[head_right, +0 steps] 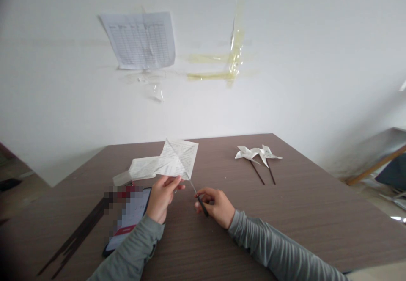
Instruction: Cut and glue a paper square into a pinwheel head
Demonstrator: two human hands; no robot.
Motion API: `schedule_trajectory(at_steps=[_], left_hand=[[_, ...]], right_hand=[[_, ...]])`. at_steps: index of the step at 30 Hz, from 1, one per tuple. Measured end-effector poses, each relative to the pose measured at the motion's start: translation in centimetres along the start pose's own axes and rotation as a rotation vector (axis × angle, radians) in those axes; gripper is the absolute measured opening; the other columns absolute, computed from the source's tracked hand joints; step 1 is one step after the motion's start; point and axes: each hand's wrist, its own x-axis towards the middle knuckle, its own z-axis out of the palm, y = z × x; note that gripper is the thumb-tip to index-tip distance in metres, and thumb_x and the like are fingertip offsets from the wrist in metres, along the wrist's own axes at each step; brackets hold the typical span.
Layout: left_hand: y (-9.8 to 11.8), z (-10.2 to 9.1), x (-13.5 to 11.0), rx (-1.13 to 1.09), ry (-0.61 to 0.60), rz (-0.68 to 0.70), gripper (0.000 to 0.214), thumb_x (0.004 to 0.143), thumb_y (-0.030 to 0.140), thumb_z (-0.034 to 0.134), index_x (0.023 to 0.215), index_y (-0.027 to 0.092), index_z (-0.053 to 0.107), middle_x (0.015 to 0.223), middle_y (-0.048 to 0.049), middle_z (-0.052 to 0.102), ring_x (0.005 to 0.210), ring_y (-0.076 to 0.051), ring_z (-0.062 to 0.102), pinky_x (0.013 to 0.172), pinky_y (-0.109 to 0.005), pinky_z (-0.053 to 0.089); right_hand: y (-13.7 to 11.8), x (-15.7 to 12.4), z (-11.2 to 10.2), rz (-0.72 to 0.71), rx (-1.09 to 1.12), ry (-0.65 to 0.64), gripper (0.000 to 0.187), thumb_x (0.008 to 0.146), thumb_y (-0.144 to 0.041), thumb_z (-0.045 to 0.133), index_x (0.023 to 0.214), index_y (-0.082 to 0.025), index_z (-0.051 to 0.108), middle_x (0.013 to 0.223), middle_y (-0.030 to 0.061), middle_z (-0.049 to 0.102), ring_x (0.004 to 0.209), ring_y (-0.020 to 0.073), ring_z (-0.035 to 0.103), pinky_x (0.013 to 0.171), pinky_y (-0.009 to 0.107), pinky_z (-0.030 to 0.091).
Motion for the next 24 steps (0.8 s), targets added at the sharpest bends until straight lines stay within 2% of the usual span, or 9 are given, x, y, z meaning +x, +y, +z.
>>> schedule_trajectory(at_steps=[4, 9, 16, 24], left_hand=[[-0.1, 0.1, -0.1, -0.002, -0.011, 0.004, 0.055, 0.061, 0.063, 0.115, 0.08, 0.022, 0.084, 0.088, -0.0122, 0.096, 0.072, -0.028, 0.09, 0.053, -0.027, 0.058], [-0.1, 0.2, -0.3, 0.008, -0.031, -0.001, 0.049, 0.063, 0.059, 0.113, 0.08, 0.022, 0.085, 0.089, -0.0127, 0.097, 0.073, -0.029, 0.091, 0.052, -0.027, 0.059], [0.3, 0.3, -0.5, -0.004, -0.035, -0.022, 0.046, 0.062, 0.055, 0.112, 0.078, 0.022, 0.085, 0.086, -0.0118, 0.096, 0.07, -0.028, 0.09, 0.051, -0.027, 0.059], [0.3, 0.5, -0.6, 0.007, -0.034, -0.023, 0.044, 0.062, 0.055, 0.109, 0.078, 0.022, 0.084, 0.087, -0.0123, 0.096, 0.07, -0.027, 0.09, 0.049, -0.025, 0.055]], right_hand=[[-0.1, 0.0, 0.1, 0.004, 0.01, 0.002, 0.075, 0.091, -0.091, 0.099, 0.121, -0.023, 0.087, 0.085, 0.0069, 0.091, 0.072, 0.0253, 0.074, 0.079, 0.044, 0.064], [-0.4, 0.0, 0.2, -0.002, 0.033, 0.036, 0.068, 0.091, -0.086, 0.102, 0.117, -0.024, 0.089, 0.086, 0.0112, 0.093, 0.075, 0.0301, 0.079, 0.08, 0.047, 0.066], [-0.6, 0.1, 0.3, -0.002, 0.03, 0.064, 0.07, 0.083, -0.086, 0.106, 0.114, -0.025, 0.09, 0.082, 0.0096, 0.09, 0.072, 0.0308, 0.079, 0.076, 0.046, 0.069], [-1.4, -0.1, 0.3, 0.035, 0.017, 0.074, 0.065, 0.08, -0.086, 0.105, 0.109, -0.029, 0.09, 0.08, 0.01, 0.088, 0.075, 0.0358, 0.081, 0.08, 0.051, 0.069]])
